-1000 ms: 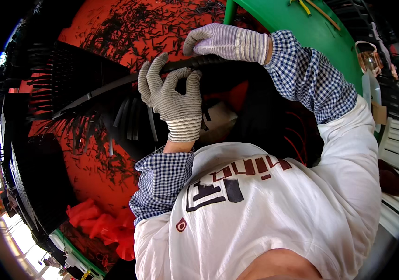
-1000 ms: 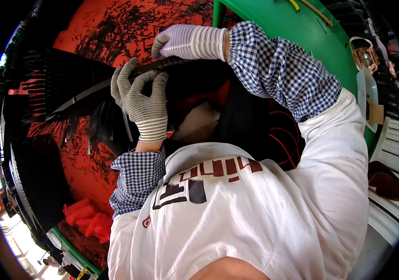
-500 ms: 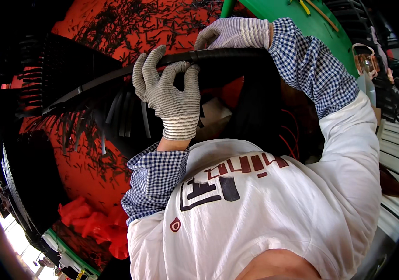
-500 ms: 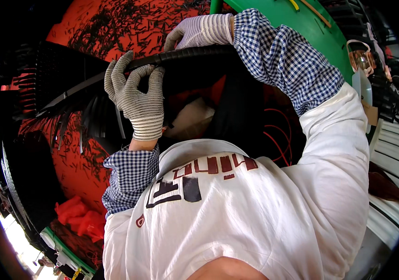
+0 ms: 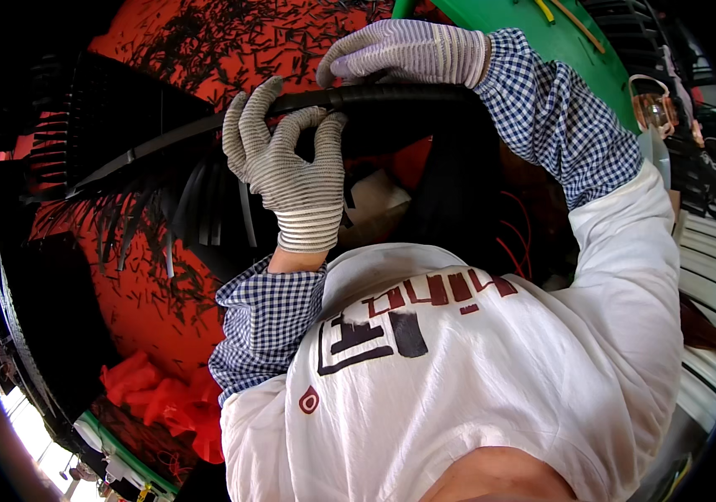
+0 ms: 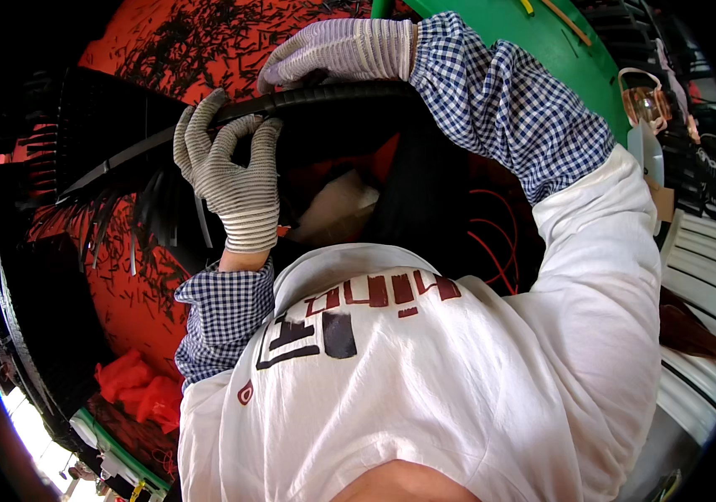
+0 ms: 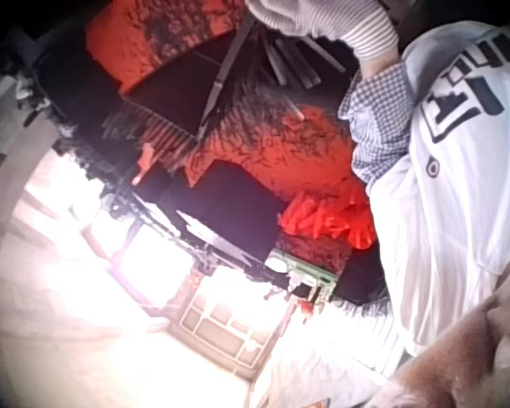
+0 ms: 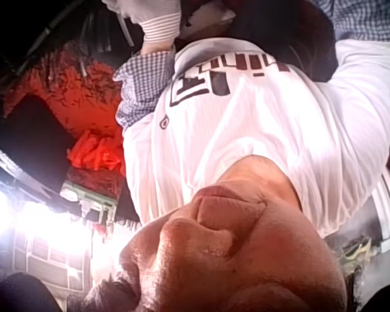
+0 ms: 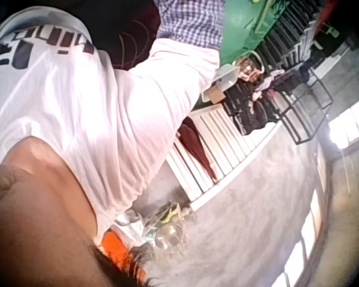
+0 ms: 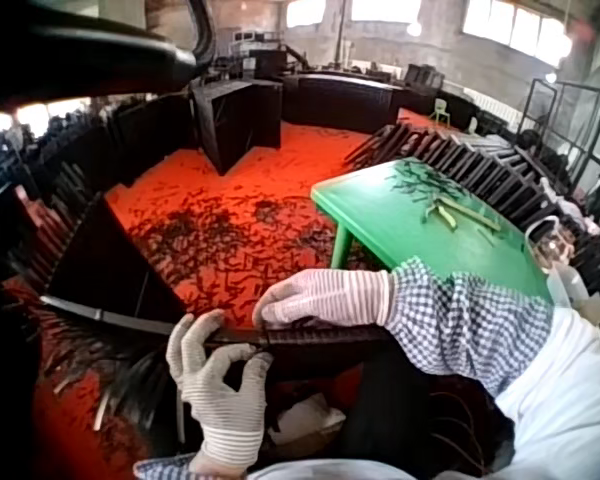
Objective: The person staples a black bamboo mat to a dark frame by hand, using a pneumatic stapler and pliers to secure the mat's edge.
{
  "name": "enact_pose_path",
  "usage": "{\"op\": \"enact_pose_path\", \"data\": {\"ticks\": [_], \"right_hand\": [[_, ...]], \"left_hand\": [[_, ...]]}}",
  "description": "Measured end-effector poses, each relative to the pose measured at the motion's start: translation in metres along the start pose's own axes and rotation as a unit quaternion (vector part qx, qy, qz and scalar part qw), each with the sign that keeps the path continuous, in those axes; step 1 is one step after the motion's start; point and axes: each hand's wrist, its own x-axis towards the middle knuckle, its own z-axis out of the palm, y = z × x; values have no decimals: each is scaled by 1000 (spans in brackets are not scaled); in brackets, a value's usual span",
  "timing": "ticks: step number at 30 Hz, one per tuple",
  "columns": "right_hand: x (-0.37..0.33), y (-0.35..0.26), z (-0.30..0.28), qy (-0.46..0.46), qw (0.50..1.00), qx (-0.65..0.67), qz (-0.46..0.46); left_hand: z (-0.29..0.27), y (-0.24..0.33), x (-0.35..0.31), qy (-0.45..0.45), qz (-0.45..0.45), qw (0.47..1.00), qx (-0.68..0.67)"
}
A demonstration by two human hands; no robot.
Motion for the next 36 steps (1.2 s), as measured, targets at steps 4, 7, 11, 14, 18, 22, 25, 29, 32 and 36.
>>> {"op": "enact_pose_path", "data": {"ticks": [4,7,11,14,18,22,25,29,32,36], "right_hand": [[5,1,10,28,999,-9,-42],[9,-1,18,61,997,-31,-43],[13,6,12,46,998,26,-34],[14,-2,4,-11,996,62,70],[12,-6,4,-31,994,79,73],[14,3,4,-38,998,44,13],[15,3,5,-26,995,-25,-96],[17,-4,4,-16,983,-154,-95],[19,-1,5,-2,969,-209,-132],[18,6,3,17,957,-215,-194]], "left_hand": [[-4,2,-1,-4,-1,1000,14],[-4,-1,-3,10,0,1000,16],[-3,-2,1,3,3,1000,8],[-3,-2,1,-5,6,1000,-2],[-3,-3,-1,-2,4,1000,-8],[-7,-1,-1,-4,-3,1000,9],[-7,-2,-3,-2,-1,1000,15],[-7,-5,-5,-8,-1,1000,-8],[-6,-5,-5,-12,-5,1000,3],[-7,-5,-5,-6,4,1000,-5]]}}
